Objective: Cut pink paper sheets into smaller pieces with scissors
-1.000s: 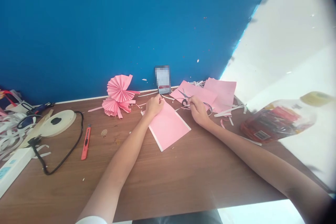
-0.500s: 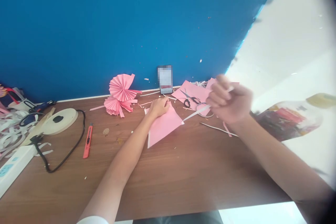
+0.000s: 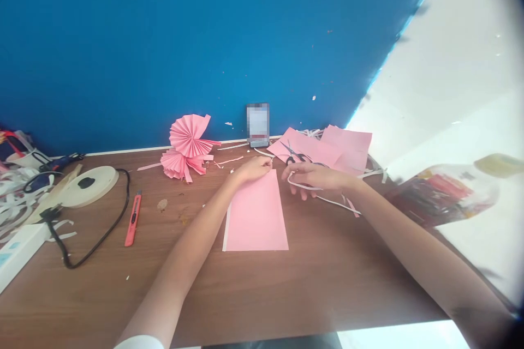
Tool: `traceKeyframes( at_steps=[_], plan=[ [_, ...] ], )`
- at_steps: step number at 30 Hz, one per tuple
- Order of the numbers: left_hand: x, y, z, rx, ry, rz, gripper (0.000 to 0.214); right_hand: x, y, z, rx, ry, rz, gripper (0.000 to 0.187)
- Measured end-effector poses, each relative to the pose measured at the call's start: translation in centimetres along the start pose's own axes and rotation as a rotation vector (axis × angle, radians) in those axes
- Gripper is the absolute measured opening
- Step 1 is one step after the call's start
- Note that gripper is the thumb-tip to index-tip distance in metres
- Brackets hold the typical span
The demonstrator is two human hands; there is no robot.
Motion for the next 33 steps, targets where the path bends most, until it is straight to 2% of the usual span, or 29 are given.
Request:
traceKeyframes(
  at_steps=[3,5,7,9,12,16,19,21,24,26,29,33],
  plan=[
    [0.0,-0.5,-0.1,0.033,-0.075,0.113,0.019,-2.2,0.3,-0.2,-0.025,0.253,0.291,0.033],
    [0.2,-1.2,-0.1,0.031,-0.099,0.195,0.021,-4.9,0.3,-0.3,-0.046,0.497,0.486,0.043],
    [0.4,-1.7,-0.2,0.038,-0.090,0.289,0.025,-7.7,0.4,-0.1,-0.036,0.758,0.688,0.050],
    [0.5,-2.0,-0.3,0.053,-0.063,0.367,0.031,-9.8,0.6,0.0,-0.030,0.961,0.881,0.050],
    [0.5,-2.0,-0.3,0.067,-0.035,0.351,0.030,-11.7,1.4,-0.2,-0.019,1.092,0.971,0.053],
    [0.1,-1.5,-0.1,0.058,0.063,0.179,0.022,-13.4,2.7,-0.6,-0.051,1.159,0.824,0.060],
    [0.1,-1.6,0.1,0.030,0.122,0.114,0.018,-14.6,4.0,-1.0,0.006,1.151,0.605,0.055],
    [0.2,-2.0,0.1,-0.005,0.149,0.152,0.018,-15.4,4.3,-0.6,-0.011,1.247,0.484,0.053],
    [0.3,-2.5,0.1,-0.038,0.180,0.211,0.018,-16.2,4.5,0.9,-0.079,1.491,0.307,0.063],
    [0.4,-2.4,0.1,-0.034,0.205,0.199,0.019,-16.7,4.9,1.6,-0.078,1.598,0.175,0.068],
    [0.4,-2.2,0.0,-0.039,0.254,0.163,0.019,-17.6,5.6,2.3,-0.020,1.653,0.051,0.064],
    [0.6,-1.7,0.0,-0.063,0.292,0.094,0.019,-18.7,6.2,3.0,0.067,1.704,-0.007,0.054]
  ],
)
Point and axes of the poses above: each hand's wrist, its own z-axis away from the middle knuckle, its own x-axis out of the palm, y = z × x, the point moved 6 cm from there along -z, towards the middle knuckle, and after that the axes turned 15 degrees about -z, right-handed, at the moved point
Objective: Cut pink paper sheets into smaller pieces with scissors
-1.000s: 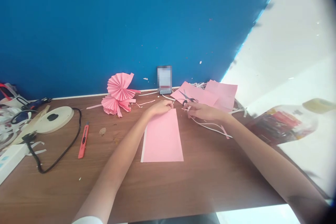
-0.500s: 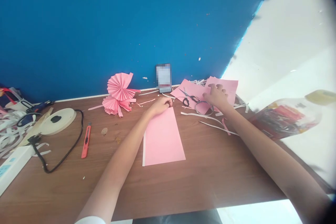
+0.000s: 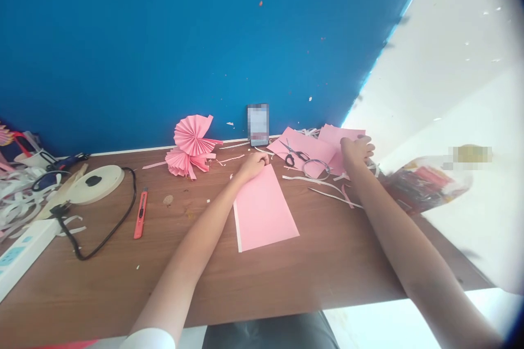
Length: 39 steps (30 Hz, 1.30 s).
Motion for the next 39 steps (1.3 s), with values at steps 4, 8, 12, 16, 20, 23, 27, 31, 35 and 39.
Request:
traceKeyframes(
  at_steps=[4,8,12,16,20,23,27,31,35,39],
  plan=[
    [0.1,0.3,0.2,-0.019,0.007,-0.094,0.018,-0.2,-0.2,-0.2,0.100,0.021,-0.001,0.045],
    [0.1,0.7,0.4,-0.019,-0.014,-0.164,0.019,-0.4,-1.3,0.3,0.069,0.030,-0.078,0.047],
    [0.0,1.1,0.5,-0.006,-0.019,-0.206,0.021,-0.4,-2.7,0.0,-0.087,-0.057,-0.151,0.056],
    [-0.2,1.3,0.6,0.007,-0.012,-0.213,0.021,-0.7,-4.4,-0.4,-0.172,-0.146,-0.144,0.047],
    [-0.2,1.5,0.6,0.020,-0.010,-0.205,0.020,-2.5,-8.8,1.3,-0.435,-0.150,-0.209,0.037],
    [-0.3,1.4,0.5,0.010,0.010,-0.047,0.020,-5.0,-13.0,4.9,-0.734,-0.071,-0.341,0.034],
    [-0.5,0.6,0.2,-0.048,0.077,0.357,0.019,-6.2,-16.3,9.8,-0.905,-0.108,-0.554,0.028],
    [-0.8,-0.3,-0.3,-0.077,0.160,0.681,0.039,-3.1,-16.3,12.3,-0.771,-0.386,-0.656,0.031],
    [-1.0,-0.6,-0.4,-0.109,0.166,0.910,0.057,1.2,-14.5,13.5,-0.530,-0.689,-0.626,0.031],
    [-1.2,-0.5,0.0,-0.135,0.158,1.094,0.059,3.8,-12.7,13.9,-0.348,-0.857,-0.677,0.028]
  ],
)
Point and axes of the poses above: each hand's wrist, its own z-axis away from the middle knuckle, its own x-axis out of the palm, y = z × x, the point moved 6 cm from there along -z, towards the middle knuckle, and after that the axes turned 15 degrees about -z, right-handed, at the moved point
